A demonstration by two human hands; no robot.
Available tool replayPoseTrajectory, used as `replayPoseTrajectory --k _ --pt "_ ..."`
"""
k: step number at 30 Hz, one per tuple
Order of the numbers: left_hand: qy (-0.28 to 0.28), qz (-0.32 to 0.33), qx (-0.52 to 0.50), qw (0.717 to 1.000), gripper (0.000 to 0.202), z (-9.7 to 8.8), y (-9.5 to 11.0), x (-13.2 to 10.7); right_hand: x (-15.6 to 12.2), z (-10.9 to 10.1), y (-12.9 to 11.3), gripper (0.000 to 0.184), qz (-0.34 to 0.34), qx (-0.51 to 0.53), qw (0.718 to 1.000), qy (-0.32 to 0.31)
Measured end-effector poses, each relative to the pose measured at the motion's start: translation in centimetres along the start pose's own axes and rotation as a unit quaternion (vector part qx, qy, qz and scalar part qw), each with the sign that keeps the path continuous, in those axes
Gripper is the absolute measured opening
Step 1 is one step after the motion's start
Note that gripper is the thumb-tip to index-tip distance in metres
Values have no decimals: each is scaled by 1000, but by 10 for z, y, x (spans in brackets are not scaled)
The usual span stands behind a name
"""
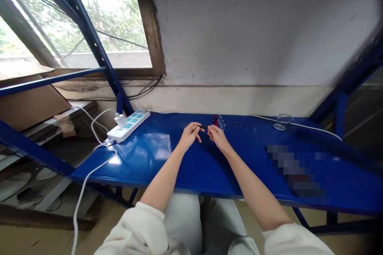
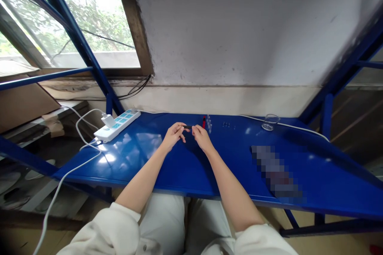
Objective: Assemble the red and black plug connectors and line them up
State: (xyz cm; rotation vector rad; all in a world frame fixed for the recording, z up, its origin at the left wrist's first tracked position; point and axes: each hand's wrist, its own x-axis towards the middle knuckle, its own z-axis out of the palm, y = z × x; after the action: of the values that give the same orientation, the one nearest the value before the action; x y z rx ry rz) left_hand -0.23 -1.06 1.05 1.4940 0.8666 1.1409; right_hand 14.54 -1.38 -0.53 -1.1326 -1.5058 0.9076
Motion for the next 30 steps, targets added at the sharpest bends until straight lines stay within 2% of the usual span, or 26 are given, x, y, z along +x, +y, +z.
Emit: replayPoseTrajectory --k 5,11,22,30 --pt "-4 11 -10 1000 28 1 1 0 1 0 2 43 -27 -7 999 41" --pt "7 35 2 999 31 2 -3 4 0 0 -3 43 -49 -43 997 51" --pt "84 105 180 974 30 9 -4 -2 -9 2 -21 40 -79 -80 993 45" --pt "95 91 147 980 37 11 -1 -3 -9 2 -23 40 -85 -73 993 43"
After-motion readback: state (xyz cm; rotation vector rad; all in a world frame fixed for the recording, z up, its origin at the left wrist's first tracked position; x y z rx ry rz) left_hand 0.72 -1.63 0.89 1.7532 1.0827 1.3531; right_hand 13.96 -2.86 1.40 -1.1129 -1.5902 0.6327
